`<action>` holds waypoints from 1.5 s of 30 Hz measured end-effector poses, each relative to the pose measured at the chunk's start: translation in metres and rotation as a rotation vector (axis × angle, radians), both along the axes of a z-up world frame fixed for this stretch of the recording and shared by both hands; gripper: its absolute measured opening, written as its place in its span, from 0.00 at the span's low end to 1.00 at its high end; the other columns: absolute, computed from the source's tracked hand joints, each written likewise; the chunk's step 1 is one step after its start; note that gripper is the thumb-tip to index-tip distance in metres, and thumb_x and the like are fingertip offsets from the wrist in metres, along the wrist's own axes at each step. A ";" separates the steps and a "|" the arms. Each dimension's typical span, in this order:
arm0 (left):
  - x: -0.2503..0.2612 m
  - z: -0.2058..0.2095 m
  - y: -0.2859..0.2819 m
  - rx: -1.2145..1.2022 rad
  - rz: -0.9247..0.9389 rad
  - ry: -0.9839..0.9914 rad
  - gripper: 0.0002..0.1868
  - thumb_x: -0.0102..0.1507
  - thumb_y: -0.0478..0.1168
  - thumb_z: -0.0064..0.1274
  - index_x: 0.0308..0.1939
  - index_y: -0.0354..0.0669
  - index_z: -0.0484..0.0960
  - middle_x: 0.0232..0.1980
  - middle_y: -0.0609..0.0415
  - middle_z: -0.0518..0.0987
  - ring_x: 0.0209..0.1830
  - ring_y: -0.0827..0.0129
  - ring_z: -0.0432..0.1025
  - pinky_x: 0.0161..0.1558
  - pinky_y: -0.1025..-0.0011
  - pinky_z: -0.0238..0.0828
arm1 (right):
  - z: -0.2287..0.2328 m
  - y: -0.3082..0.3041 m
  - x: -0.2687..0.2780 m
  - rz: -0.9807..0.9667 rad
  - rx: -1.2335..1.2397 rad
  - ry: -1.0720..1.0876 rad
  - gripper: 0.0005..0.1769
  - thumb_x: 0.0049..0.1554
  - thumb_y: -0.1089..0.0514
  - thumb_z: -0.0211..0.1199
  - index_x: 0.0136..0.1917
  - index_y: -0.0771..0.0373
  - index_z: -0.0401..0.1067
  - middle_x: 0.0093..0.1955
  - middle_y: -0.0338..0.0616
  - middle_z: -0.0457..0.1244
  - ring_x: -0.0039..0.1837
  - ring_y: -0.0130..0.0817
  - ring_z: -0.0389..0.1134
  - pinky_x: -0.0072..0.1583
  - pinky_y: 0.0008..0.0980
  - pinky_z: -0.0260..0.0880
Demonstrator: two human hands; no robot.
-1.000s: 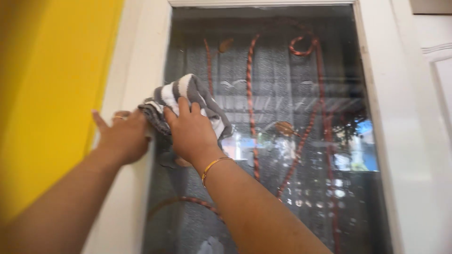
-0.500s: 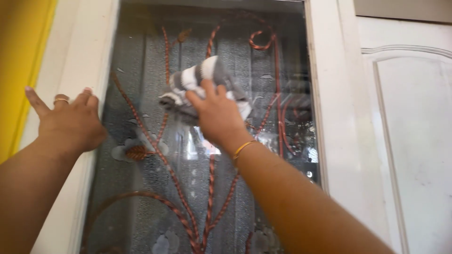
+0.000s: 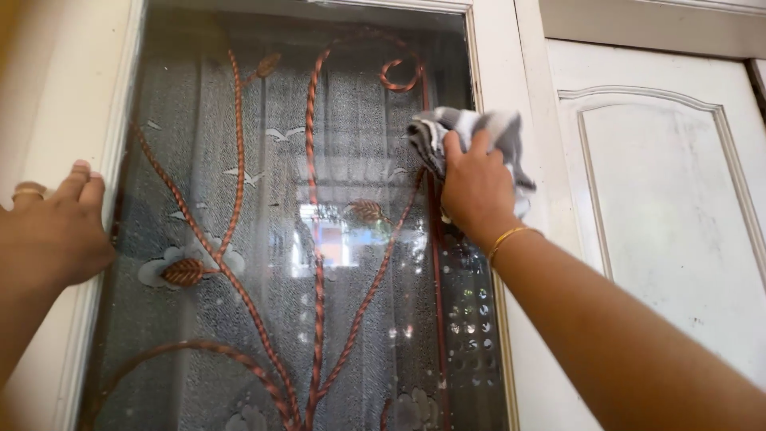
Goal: Clean the glass of a window using a striped cloth.
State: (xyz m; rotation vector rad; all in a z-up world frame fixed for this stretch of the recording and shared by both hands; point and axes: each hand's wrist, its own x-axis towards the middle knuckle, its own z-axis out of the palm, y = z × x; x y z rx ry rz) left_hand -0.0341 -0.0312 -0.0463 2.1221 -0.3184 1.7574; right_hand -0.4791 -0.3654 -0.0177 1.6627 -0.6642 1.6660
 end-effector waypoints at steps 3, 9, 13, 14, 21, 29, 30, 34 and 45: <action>-0.024 0.003 0.009 0.083 0.070 0.125 0.52 0.52 0.45 0.51 0.82 0.62 0.53 0.88 0.69 0.46 0.78 0.42 0.58 0.70 0.34 0.52 | -0.006 0.009 0.006 0.046 0.104 -0.085 0.24 0.58 0.59 0.59 0.66 0.61 0.60 0.59 0.65 0.58 0.52 0.61 0.70 0.47 0.49 0.75; -0.052 -0.007 0.026 0.221 0.105 0.117 0.48 0.56 0.41 0.43 0.81 0.64 0.47 0.86 0.74 0.40 0.77 0.55 0.55 0.70 0.25 0.29 | -0.009 0.029 0.020 0.193 0.274 -0.210 0.31 0.56 0.53 0.63 0.68 0.63 0.57 0.57 0.65 0.60 0.51 0.65 0.70 0.49 0.54 0.73; -0.067 -0.014 0.026 0.234 0.052 0.099 0.46 0.58 0.40 0.41 0.81 0.61 0.46 0.85 0.73 0.40 0.77 0.56 0.55 0.70 0.24 0.24 | -0.008 0.042 0.038 0.266 0.295 -0.287 0.33 0.55 0.51 0.65 0.67 0.65 0.57 0.57 0.65 0.60 0.52 0.65 0.70 0.52 0.56 0.71; -0.074 -0.014 0.028 0.225 0.061 0.099 0.46 0.58 0.40 0.41 0.81 0.61 0.46 0.85 0.73 0.40 0.77 0.56 0.55 0.70 0.24 0.24 | -0.007 0.052 0.044 0.277 0.288 -0.285 0.33 0.55 0.51 0.65 0.67 0.65 0.57 0.57 0.65 0.60 0.52 0.65 0.70 0.52 0.56 0.71; -0.095 -0.019 0.033 0.256 -0.032 0.132 0.45 0.59 0.45 0.46 0.80 0.63 0.46 0.84 0.73 0.41 0.77 0.54 0.52 0.70 0.25 0.21 | -0.010 0.134 0.125 0.398 0.326 -0.158 0.40 0.50 0.56 0.67 0.73 0.61 0.55 0.63 0.63 0.58 0.53 0.62 0.71 0.53 0.53 0.74; -0.103 -0.019 0.039 0.265 -0.086 0.183 0.45 0.61 0.48 0.48 0.79 0.64 0.43 0.83 0.74 0.40 0.78 0.55 0.50 0.70 0.26 0.22 | -0.037 0.230 0.221 0.634 0.261 0.076 0.30 0.54 0.56 0.64 0.69 0.53 0.61 0.67 0.63 0.56 0.54 0.63 0.71 0.54 0.54 0.74; -0.102 -0.019 0.040 0.265 -0.100 0.189 0.46 0.60 0.48 0.49 0.79 0.64 0.43 0.83 0.74 0.41 0.78 0.55 0.49 0.71 0.27 0.24 | -0.042 0.239 0.230 0.666 0.260 0.102 0.31 0.53 0.56 0.65 0.68 0.53 0.62 0.66 0.62 0.56 0.54 0.63 0.71 0.55 0.54 0.74; -0.110 -0.018 0.043 0.272 -0.118 0.235 0.43 0.63 0.55 0.49 0.79 0.60 0.47 0.83 0.68 0.46 0.78 0.54 0.49 0.72 0.28 0.27 | -0.058 0.268 0.262 0.737 0.233 0.175 0.32 0.53 0.60 0.65 0.70 0.55 0.61 0.67 0.64 0.55 0.53 0.61 0.72 0.53 0.51 0.75; -0.078 -0.017 0.046 0.306 -0.069 0.132 0.41 0.62 0.59 0.43 0.78 0.55 0.53 0.80 0.60 0.55 0.79 0.51 0.49 0.69 0.24 0.31 | -0.075 0.265 0.295 0.532 -0.014 0.131 0.36 0.49 0.57 0.66 0.69 0.66 0.63 0.59 0.62 0.59 0.45 0.50 0.72 0.44 0.36 0.76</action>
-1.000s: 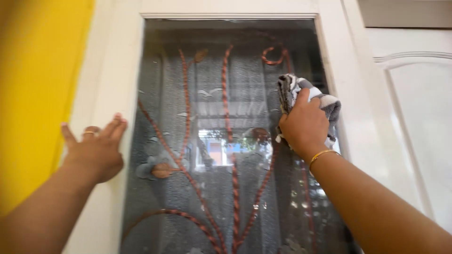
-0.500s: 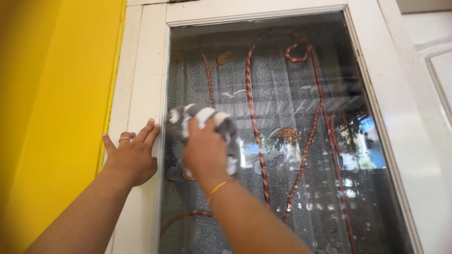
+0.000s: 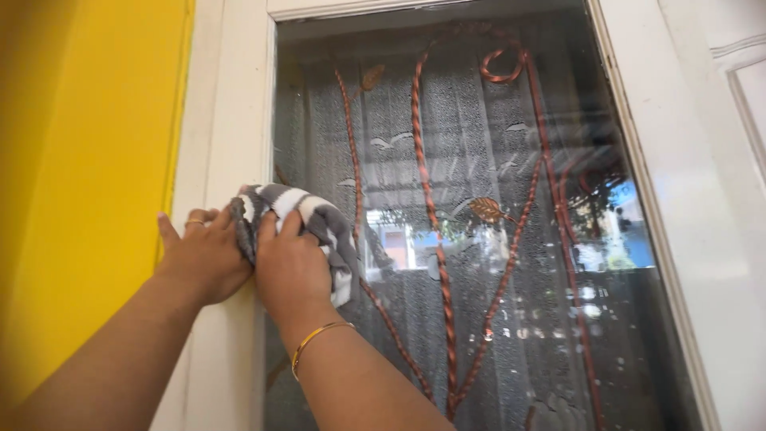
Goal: Clean the glass of a window using a striped cloth.
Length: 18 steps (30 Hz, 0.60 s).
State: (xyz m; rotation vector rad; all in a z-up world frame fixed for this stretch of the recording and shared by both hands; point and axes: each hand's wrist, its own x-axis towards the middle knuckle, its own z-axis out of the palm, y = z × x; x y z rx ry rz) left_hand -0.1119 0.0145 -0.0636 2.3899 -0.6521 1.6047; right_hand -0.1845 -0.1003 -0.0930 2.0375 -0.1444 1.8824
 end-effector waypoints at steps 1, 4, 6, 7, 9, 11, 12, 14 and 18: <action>-0.008 -0.002 0.000 -0.028 -0.030 0.001 0.47 0.61 0.61 0.43 0.82 0.56 0.47 0.78 0.60 0.56 0.78 0.52 0.51 0.68 0.22 0.31 | -0.002 -0.005 0.001 -0.050 -0.075 -0.041 0.31 0.53 0.57 0.63 0.68 0.65 0.65 0.56 0.58 0.61 0.41 0.47 0.72 0.41 0.36 0.76; -0.021 -0.008 -0.003 -0.038 -0.056 -0.085 0.42 0.58 0.60 0.44 0.77 0.65 0.58 0.86 0.66 0.45 0.73 0.49 0.51 0.64 0.21 0.28 | -0.007 -0.017 -0.004 -0.090 -0.171 -0.043 0.21 0.57 0.58 0.60 0.63 0.61 0.68 0.51 0.51 0.61 0.40 0.46 0.71 0.38 0.35 0.75; -0.014 -0.014 -0.010 -0.041 -0.006 -0.147 0.37 0.60 0.59 0.43 0.75 0.64 0.61 0.85 0.64 0.46 0.74 0.50 0.53 0.67 0.23 0.27 | -0.008 -0.025 -0.007 -0.130 -0.212 -0.081 0.22 0.56 0.57 0.60 0.63 0.61 0.68 0.49 0.51 0.61 0.38 0.46 0.71 0.36 0.35 0.74; -0.011 -0.017 -0.013 -0.050 0.054 -0.209 0.33 0.62 0.59 0.42 0.72 0.63 0.64 0.85 0.62 0.48 0.75 0.51 0.54 0.70 0.24 0.27 | -0.009 -0.028 -0.008 -0.161 -0.260 -0.120 0.23 0.55 0.56 0.60 0.63 0.61 0.68 0.48 0.51 0.61 0.35 0.45 0.71 0.34 0.35 0.73; 0.003 -0.028 -0.026 -0.109 0.007 -0.295 0.35 0.61 0.57 0.42 0.73 0.56 0.65 0.84 0.60 0.51 0.74 0.52 0.56 0.71 0.25 0.29 | -0.008 -0.038 -0.011 -0.148 -0.276 -0.123 0.22 0.56 0.56 0.60 0.63 0.61 0.68 0.49 0.52 0.61 0.36 0.46 0.71 0.34 0.35 0.73; 0.007 -0.039 -0.035 -0.172 -0.031 -0.379 0.37 0.60 0.55 0.43 0.73 0.50 0.66 0.83 0.58 0.55 0.74 0.54 0.58 0.71 0.26 0.31 | -0.007 -0.048 -0.019 -0.126 -0.294 -0.127 0.21 0.57 0.56 0.59 0.63 0.60 0.68 0.49 0.52 0.61 0.36 0.46 0.71 0.34 0.36 0.74; 0.004 -0.047 -0.038 -0.172 -0.040 -0.396 0.33 0.63 0.54 0.42 0.71 0.48 0.67 0.84 0.59 0.55 0.75 0.55 0.59 0.73 0.28 0.31 | -0.009 -0.053 -0.024 -0.121 -0.306 -0.121 0.21 0.57 0.56 0.59 0.63 0.58 0.67 0.50 0.52 0.61 0.37 0.47 0.71 0.35 0.37 0.74; -0.008 -0.059 -0.040 -0.173 -0.047 -0.403 0.29 0.66 0.53 0.40 0.68 0.47 0.69 0.85 0.60 0.55 0.76 0.56 0.59 0.76 0.31 0.32 | -0.011 -0.064 -0.038 -0.112 -0.319 -0.107 0.21 0.56 0.56 0.59 0.63 0.57 0.67 0.50 0.52 0.61 0.37 0.47 0.72 0.35 0.38 0.74; -0.017 -0.069 -0.038 -0.229 -0.131 -0.398 0.34 0.66 0.51 0.40 0.76 0.45 0.62 0.80 0.55 0.57 0.72 0.53 0.60 0.74 0.32 0.34 | -0.012 -0.085 -0.078 -0.213 -0.286 -0.021 0.26 0.55 0.56 0.60 0.67 0.56 0.63 0.52 0.54 0.60 0.39 0.49 0.72 0.36 0.38 0.76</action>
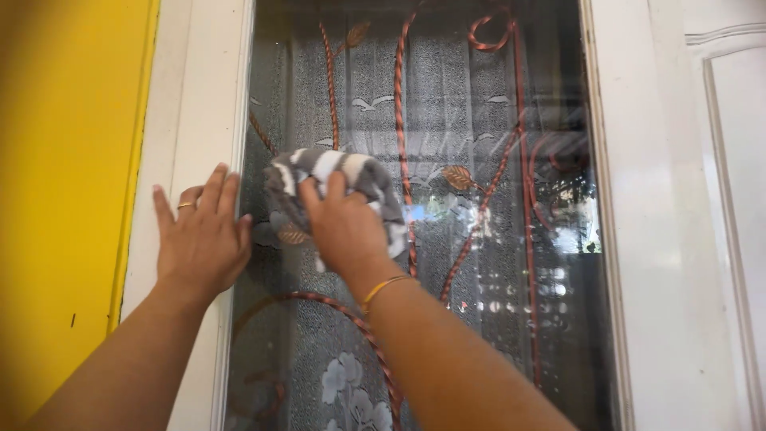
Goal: Clean the glass of a window using a striped cloth.
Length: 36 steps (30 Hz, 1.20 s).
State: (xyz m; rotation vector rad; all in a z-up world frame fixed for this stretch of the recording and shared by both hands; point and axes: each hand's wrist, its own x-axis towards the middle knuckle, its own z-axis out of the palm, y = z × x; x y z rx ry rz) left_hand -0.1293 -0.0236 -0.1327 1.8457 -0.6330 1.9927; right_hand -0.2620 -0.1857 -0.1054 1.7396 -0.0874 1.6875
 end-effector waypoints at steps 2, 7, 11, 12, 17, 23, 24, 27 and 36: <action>0.005 -0.007 0.003 0.017 0.065 0.040 0.34 0.66 0.52 0.40 0.76 0.46 0.61 0.80 0.55 0.57 0.70 0.53 0.60 0.73 0.33 0.34 | -0.002 -0.013 -0.020 -0.047 0.046 0.033 0.29 0.53 0.57 0.60 0.68 0.57 0.61 0.53 0.54 0.59 0.40 0.49 0.72 0.35 0.38 0.76; 0.015 -0.032 0.006 0.022 0.091 0.075 0.39 0.63 0.48 0.41 0.79 0.46 0.58 0.82 0.56 0.57 0.74 0.57 0.61 0.76 0.36 0.36 | -0.005 -0.053 -0.067 -0.104 0.096 -0.004 0.32 0.54 0.59 0.58 0.72 0.56 0.59 0.53 0.55 0.59 0.41 0.51 0.71 0.37 0.42 0.76; 0.020 -0.049 0.003 0.016 0.235 0.098 0.38 0.63 0.47 0.39 0.79 0.47 0.59 0.83 0.58 0.58 0.74 0.62 0.63 0.77 0.37 0.38 | -0.005 -0.088 -0.102 -0.127 0.170 0.006 0.32 0.54 0.59 0.58 0.72 0.56 0.58 0.54 0.55 0.58 0.43 0.53 0.71 0.40 0.43 0.77; 0.019 -0.051 0.002 0.023 0.317 0.133 0.36 0.65 0.47 0.37 0.79 0.47 0.60 0.83 0.59 0.59 0.74 0.65 0.64 0.79 0.40 0.39 | -0.005 -0.098 -0.110 -0.149 0.203 0.013 0.31 0.55 0.59 0.57 0.71 0.55 0.58 0.55 0.55 0.58 0.44 0.54 0.71 0.42 0.44 0.77; 0.006 -0.062 -0.004 0.050 0.499 0.241 0.36 0.67 0.45 0.35 0.81 0.49 0.60 0.82 0.61 0.61 0.72 0.71 0.67 0.82 0.47 0.43 | -0.006 -0.143 -0.165 -0.213 0.366 0.005 0.32 0.53 0.56 0.59 0.71 0.55 0.58 0.58 0.57 0.57 0.46 0.55 0.71 0.43 0.48 0.76; 0.020 -0.068 -0.003 0.007 0.353 0.220 0.38 0.62 0.43 0.39 0.80 0.49 0.61 0.83 0.60 0.61 0.72 0.66 0.68 0.79 0.49 0.50 | -0.027 -0.171 -0.215 -0.199 0.495 -0.099 0.39 0.51 0.51 0.65 0.72 0.59 0.57 0.54 0.56 0.57 0.45 0.54 0.71 0.43 0.49 0.76; 0.020 -0.066 0.000 0.031 0.342 0.261 0.38 0.62 0.42 0.39 0.79 0.50 0.61 0.83 0.60 0.60 0.72 0.65 0.67 0.77 0.51 0.54 | -0.029 -0.169 -0.213 -0.171 0.531 -0.121 0.36 0.52 0.52 0.65 0.71 0.59 0.58 0.54 0.55 0.57 0.45 0.54 0.71 0.44 0.49 0.76; 0.018 -0.057 0.007 0.100 0.335 0.361 0.40 0.59 0.40 0.40 0.78 0.51 0.59 0.83 0.60 0.57 0.73 0.65 0.65 0.73 0.57 0.59 | -0.038 -0.159 -0.210 -0.114 0.608 -0.154 0.37 0.51 0.53 0.67 0.71 0.58 0.58 0.54 0.54 0.57 0.45 0.55 0.71 0.44 0.50 0.75; 0.017 -0.042 0.020 0.227 0.280 0.504 0.41 0.58 0.38 0.40 0.79 0.53 0.54 0.84 0.61 0.51 0.76 0.65 0.61 0.71 0.63 0.62 | -0.061 -0.149 -0.197 -0.037 0.697 -0.211 0.38 0.51 0.48 0.70 0.69 0.55 0.57 0.55 0.54 0.56 0.46 0.59 0.71 0.45 0.54 0.73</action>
